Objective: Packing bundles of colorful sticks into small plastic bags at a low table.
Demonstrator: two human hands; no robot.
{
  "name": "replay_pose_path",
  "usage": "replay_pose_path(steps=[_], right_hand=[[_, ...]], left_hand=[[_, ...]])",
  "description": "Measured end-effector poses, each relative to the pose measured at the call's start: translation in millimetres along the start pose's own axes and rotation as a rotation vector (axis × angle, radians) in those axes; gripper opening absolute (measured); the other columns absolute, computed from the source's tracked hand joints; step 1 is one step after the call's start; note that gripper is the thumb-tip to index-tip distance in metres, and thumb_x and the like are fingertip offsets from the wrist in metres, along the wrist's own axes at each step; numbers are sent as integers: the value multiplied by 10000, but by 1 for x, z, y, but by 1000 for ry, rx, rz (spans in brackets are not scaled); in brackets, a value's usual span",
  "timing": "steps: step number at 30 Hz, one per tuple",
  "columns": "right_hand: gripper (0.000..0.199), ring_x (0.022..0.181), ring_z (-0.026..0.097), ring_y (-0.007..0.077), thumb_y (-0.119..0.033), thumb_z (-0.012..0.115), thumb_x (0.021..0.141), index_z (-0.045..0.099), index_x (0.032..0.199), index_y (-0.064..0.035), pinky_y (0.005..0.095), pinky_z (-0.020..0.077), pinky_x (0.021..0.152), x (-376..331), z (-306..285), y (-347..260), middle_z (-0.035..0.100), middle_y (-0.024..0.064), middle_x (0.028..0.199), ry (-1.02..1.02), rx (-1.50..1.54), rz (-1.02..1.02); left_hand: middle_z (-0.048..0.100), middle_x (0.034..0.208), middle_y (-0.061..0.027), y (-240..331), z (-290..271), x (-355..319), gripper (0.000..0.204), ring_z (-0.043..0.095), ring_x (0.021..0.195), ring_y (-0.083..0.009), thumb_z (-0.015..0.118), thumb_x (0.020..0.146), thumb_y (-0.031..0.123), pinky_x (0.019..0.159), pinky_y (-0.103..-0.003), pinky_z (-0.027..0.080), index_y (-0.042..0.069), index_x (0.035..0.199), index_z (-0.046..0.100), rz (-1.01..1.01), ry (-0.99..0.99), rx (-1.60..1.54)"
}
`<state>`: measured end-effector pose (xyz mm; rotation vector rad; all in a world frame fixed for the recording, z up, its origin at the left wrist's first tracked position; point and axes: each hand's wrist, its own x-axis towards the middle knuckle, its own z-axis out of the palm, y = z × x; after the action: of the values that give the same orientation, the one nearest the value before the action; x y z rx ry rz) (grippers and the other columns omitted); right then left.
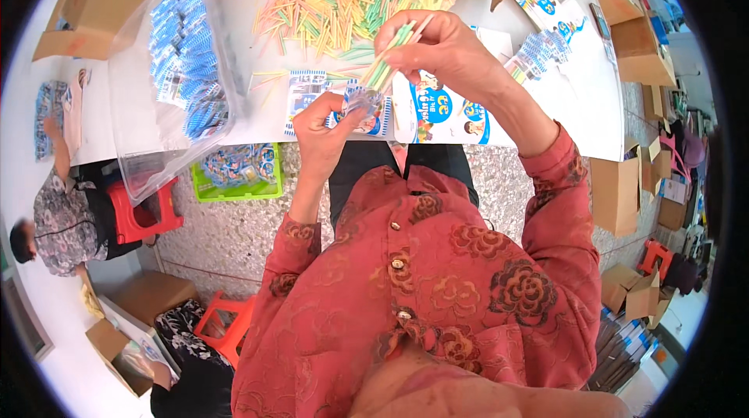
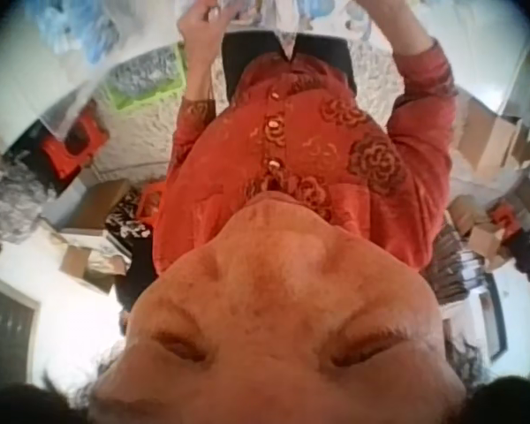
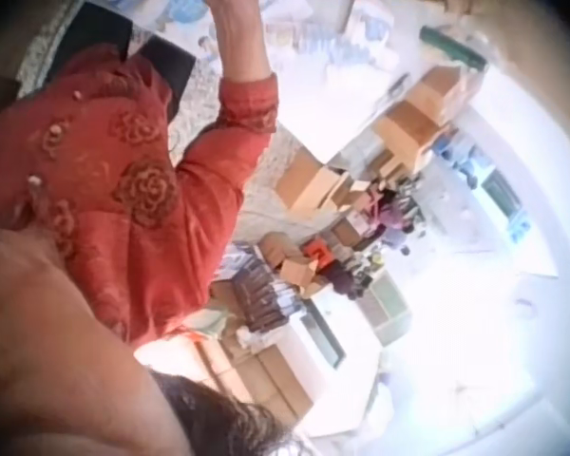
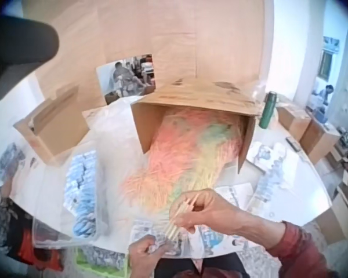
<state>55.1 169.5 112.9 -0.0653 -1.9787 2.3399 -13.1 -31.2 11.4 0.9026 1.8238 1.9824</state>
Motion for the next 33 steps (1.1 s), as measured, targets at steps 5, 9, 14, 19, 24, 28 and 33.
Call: replay_pose_path(steps=[5,9,14,19,24,28,33], right_hand=[[106,542,495,25,-97,669,815,637,908,-59,173,374,486,-6,-5,5,572,-17,656,-33,41,128],[101,530,484,27,-93,668,817,639,909,-63,175,355,473,-7,-4,4,553,-21,626,5,-5,120],[106,507,463,29,-98,669,817,646,916,-69,177,326,453,-7,-6,7,526,-30,593,29,103,146],[105,523,481,23,-97,668,818,648,918,-69,169,335,461,-10,-5,0,541,-27,608,44,82,152],[115,532,498,27,-97,667,821,648,930,-66,170,362,475,-11,-4,0,565,-23,641,60,97,108],[121,542,503,29,-99,668,821,649,936,-67,175,377,487,-11,-1,-7,577,-21,659,41,21,26],[123,549,503,26,-105,670,819,649,934,-67,176,375,489,-11,-2,-9,572,-25,657,36,44,47]], left_hand=[[643,732,-22,13,5,5,81,562,678,-51,715,752,16,607,-218,439,-5,754,637,5,-49,44],[655,736,-44,18,6,4,77,588,668,-80,721,742,15,608,-229,450,-7,747,648,64,-82,102],[655,730,-53,18,5,3,86,590,659,-96,733,723,12,608,-235,447,-8,727,649,71,-96,102],[628,699,-45,19,6,2,126,557,627,-95,743,701,5,590,-237,428,-10,698,619,132,-34,122],[581,666,-33,17,6,2,191,525,602,-101,753,677,-8,580,-240,415,1,687,563,202,79,254],[570,670,-39,18,10,3,212,522,601,-110,755,660,-27,566,-246,411,10,694,549,249,127,277],[582,690,-50,17,12,2,204,541,613,-130,746,645,-46,573,-256,421,5,702,557,267,135,304]])
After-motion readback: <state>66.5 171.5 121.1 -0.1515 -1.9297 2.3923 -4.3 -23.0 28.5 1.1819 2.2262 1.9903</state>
